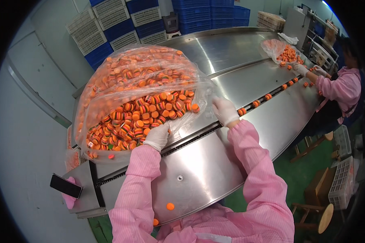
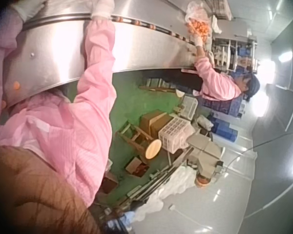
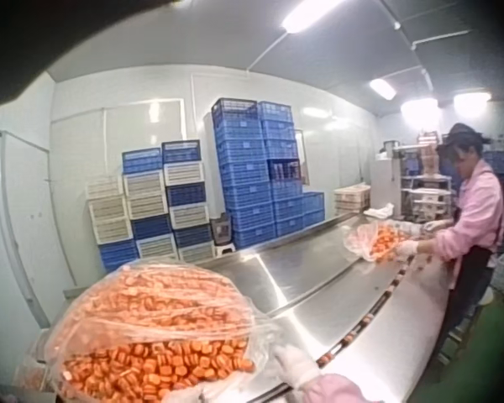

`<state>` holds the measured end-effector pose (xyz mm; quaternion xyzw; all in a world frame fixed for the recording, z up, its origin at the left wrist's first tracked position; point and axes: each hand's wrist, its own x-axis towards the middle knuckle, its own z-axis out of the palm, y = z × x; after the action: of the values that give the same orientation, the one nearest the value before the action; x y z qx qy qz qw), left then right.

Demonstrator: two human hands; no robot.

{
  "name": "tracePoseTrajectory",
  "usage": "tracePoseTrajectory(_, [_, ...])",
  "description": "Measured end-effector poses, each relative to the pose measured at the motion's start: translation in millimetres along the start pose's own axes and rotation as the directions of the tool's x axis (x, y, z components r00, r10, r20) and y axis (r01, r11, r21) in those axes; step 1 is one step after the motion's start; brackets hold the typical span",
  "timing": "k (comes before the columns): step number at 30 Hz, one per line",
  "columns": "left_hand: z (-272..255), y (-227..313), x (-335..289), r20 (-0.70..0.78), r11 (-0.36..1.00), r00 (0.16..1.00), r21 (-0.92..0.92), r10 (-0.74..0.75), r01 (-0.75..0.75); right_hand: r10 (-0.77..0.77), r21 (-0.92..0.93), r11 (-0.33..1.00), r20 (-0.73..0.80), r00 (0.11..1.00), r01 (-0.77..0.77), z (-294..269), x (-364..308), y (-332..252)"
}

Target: The person picks up small orange and green circular candy pieces from a large plastic bag and places them onto a moving conveyor belt. They arrange the pieces in a single file line as the belt moves them away.

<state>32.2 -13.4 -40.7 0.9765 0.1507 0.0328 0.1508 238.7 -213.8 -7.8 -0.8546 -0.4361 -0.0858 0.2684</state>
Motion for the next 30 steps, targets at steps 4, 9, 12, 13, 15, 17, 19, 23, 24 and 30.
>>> tracePoseTrajectory(4, [-4, -3, -4, -0.037, 0.985, 0.984, -0.001, 0.174, -0.174, -0.383, -0.004, 0.924, -0.052, 0.922, 0.383, 49, 29, -15])
tracePoseTrajectory(9, [-10, 48, -36, 0.012, 0.990, 0.994, 0.089, 0.107, -0.108, -0.211, -0.016, 0.976, 0.190, 0.959, 0.218, 77, 35, -17])
tracePoseTrajectory(12, [14, 52, -40, 0.015, 0.988, 0.990, 0.053, 0.142, -0.142, -0.087, 0.008, 0.996, 0.135, 0.987, 0.086, 51, 17, -21])
tracePoseTrajectory(13, [19, 46, -38, 0.006, 0.991, 0.991, 0.028, 0.133, -0.133, -0.057, 0.088, 0.995, 0.060, 0.997, 0.052, 46, 10, -20])
tracePoseTrajectory(15, [20, 44, -41, -0.028, 0.985, 0.985, 0.036, 0.172, -0.171, 0.075, 0.298, 0.947, 0.160, 0.984, -0.121, 29, 3, -15])
tracePoseTrajectory(17, [13, 52, -45, -0.065, 0.957, 0.958, 0.105, 0.278, -0.270, 0.200, 0.338, 0.896, 0.275, 0.941, -0.289, 11, -11, -12])
tracePoseTrajectory(19, [10, 55, -48, -0.083, 0.959, 0.959, 0.110, 0.272, -0.262, 0.273, 0.332, 0.862, 0.332, 0.903, -0.383, 13, -19, 0])
tracePoseTrajectory(23, [6, 56, -51, -0.161, 0.963, 0.949, 0.062, 0.270, -0.263, 0.212, -0.125, 0.976, 0.387, 0.898, -0.176, 1, -21, -9])
tracePoseTrajectory(24, [3, 58, -52, -0.177, 0.959, 0.943, 0.026, 0.281, -0.281, 0.232, -0.200, 0.966, 0.401, 0.886, -0.162, 0, -22, -5])
tracePoseTrajectory(30, [-22, 48, -83, -0.190, 0.945, 0.939, -0.101, 0.288, -0.311, 0.363, -0.454, 0.873, 0.363, 0.858, -0.178, -10, -26, 18])
